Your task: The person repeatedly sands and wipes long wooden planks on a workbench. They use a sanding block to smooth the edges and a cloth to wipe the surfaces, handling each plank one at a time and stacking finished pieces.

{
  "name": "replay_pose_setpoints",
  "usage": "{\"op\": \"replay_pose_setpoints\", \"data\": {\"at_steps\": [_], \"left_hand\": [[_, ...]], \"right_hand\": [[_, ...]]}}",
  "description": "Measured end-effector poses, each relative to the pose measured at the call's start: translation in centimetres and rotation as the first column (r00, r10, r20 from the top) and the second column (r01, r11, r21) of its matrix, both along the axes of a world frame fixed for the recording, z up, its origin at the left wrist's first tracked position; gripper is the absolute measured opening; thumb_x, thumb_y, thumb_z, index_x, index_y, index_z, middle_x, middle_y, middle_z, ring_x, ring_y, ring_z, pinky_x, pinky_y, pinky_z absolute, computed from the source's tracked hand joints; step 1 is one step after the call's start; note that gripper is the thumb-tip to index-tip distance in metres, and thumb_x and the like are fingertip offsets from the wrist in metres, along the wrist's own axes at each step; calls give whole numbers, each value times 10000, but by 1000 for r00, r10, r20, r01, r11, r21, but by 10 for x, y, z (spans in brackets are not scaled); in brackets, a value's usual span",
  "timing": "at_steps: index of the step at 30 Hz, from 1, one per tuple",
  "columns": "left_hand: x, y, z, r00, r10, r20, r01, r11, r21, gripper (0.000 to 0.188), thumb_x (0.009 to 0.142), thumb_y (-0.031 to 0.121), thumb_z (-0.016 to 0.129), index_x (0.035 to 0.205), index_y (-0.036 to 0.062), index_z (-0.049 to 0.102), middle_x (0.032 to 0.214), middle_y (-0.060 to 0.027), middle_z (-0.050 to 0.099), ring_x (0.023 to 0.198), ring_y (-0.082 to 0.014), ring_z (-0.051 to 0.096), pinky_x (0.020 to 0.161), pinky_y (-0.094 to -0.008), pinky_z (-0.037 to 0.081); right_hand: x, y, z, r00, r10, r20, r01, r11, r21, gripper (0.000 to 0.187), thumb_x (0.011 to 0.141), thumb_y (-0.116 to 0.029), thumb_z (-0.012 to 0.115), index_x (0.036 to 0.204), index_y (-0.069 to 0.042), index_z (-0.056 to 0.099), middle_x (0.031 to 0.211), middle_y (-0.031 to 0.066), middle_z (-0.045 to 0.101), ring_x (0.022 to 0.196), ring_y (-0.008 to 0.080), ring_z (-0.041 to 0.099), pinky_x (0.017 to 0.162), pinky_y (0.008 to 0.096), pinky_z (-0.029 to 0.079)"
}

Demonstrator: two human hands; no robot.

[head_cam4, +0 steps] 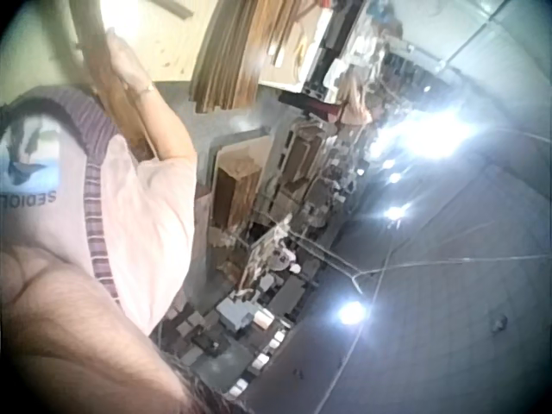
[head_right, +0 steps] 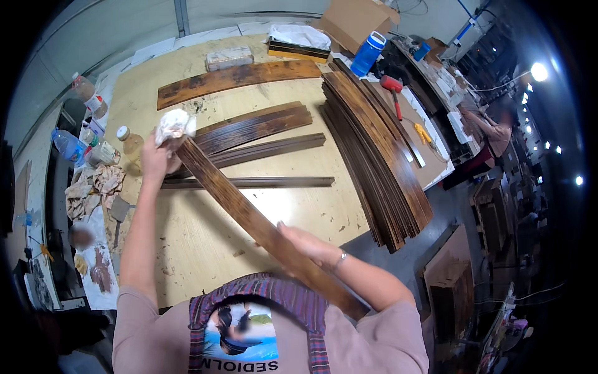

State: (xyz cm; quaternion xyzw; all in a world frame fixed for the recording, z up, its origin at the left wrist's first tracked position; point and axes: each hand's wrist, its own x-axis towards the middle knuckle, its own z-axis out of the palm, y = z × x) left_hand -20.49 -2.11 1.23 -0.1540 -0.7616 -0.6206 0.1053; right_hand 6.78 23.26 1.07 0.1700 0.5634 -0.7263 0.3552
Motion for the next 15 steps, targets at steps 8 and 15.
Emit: {"op": "replay_pose_setpoints", "data": {"at_steps": [8, 15], "left_hand": [[159, 58, 21, 553, -652, -519, 267, 728, -631, 393, 794, 125, 617, 1186, 122, 650, 1126, -77, 649, 1059, -257, 619, 1012, -520, 407], [38, -19, -34, 989, 74, 132, -47, 979, -199, 355, 809, 140, 710, 1146, 44, 651, 1053, -106, 694, 982, -272, 658, 879, -337, 502]], "right_hand": [[26, 0, -37, 964, -215, -154, 224, 973, 46, 701, 999, -589, 324, 1335, -2, 508, 1029, 91, 625, 824, 156, 620, 703, 295, 539], [68, 6, -29, 994, 44, -96, -33, 993, 116, 624, 1049, -466, 314, 1340, 60, 482, 1280, 130, 585, 1144, 187, 559, 1016, 336, 437]]}}
